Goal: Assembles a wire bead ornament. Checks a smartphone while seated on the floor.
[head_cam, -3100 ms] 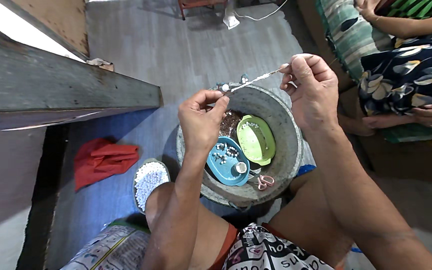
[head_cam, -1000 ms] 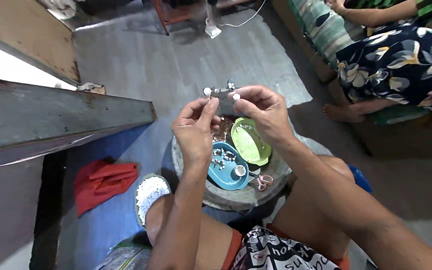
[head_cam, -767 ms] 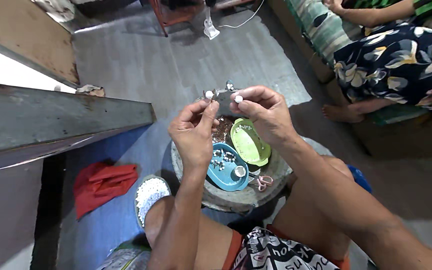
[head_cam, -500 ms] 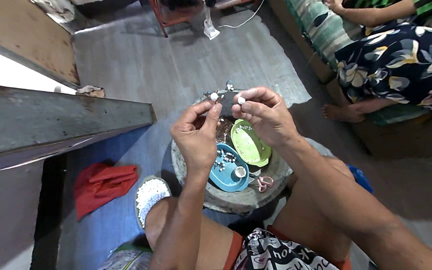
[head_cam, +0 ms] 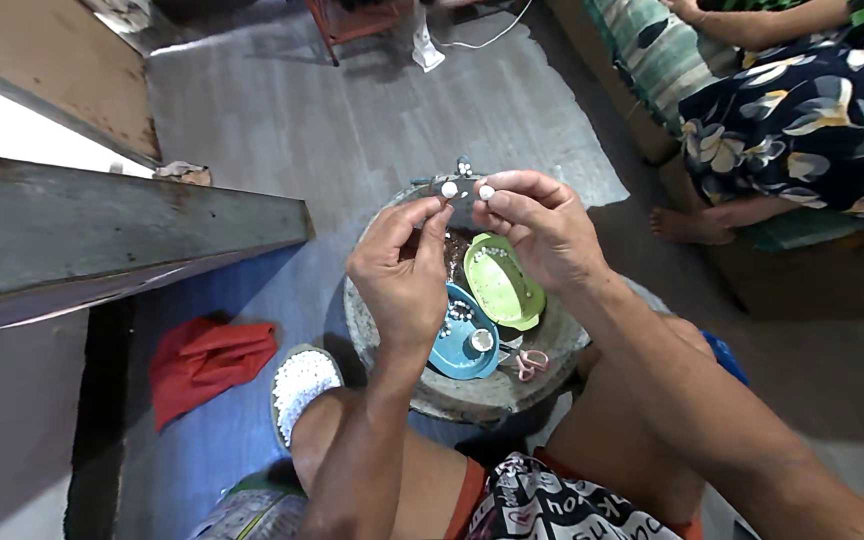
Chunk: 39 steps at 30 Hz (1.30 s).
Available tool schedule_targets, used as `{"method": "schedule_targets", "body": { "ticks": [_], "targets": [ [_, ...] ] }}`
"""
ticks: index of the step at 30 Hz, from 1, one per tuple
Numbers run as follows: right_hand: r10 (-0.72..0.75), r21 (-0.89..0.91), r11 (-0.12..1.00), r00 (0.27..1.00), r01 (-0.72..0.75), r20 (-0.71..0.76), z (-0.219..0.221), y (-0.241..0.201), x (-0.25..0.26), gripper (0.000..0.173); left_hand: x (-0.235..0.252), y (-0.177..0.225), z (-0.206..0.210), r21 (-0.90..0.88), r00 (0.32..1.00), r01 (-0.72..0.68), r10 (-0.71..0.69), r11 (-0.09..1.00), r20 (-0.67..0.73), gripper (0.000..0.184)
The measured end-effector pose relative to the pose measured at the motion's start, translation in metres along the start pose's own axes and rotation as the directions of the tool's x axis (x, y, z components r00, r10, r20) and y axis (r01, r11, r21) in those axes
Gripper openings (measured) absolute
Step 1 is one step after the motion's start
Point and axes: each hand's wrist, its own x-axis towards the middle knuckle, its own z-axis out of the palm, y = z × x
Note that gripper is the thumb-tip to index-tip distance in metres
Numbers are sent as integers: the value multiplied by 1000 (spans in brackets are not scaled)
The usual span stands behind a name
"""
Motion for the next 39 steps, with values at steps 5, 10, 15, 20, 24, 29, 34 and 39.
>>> {"method": "schedule_targets", "body": {
  "ticks": [5,10,15,20,24,29,34,39],
  "targets": [
    [-64,-78,995,998,65,13,1,1,0,17,-1,0,-1,38,1000,-16,15,999,11,14],
    [-74,-111,991,997,74,9,1,3,0,17,-2,0,1,57,1000,-19,19,998,8,14],
    [-88,-111,990,996,89,13,-3,6,5,16,-2,1,2,88,1000,-26,24,996,16,14],
    [-97,-136,986,995,99,20,-3,6,5,17,-3,2,2,99,1000,-18,16,995,21,14],
    [-99,-139,985,995,103,33,-3,6,5,17,-3,1,3,103,999,-31,29,994,23,14],
    [-127,-164,978,991,133,44,-3,7,5,17,-3,0,3,137,999,-41,38,990,28,14],
    [-227,-275,929,968,247,104,-4,7,7,17,-4,1,2,183,998,-62,57,981,33,13],
    [-317,-378,861,940,340,122,-3,7,7,16,-4,2,2,149,998,-22,13,989,62,13]
  ]
}}
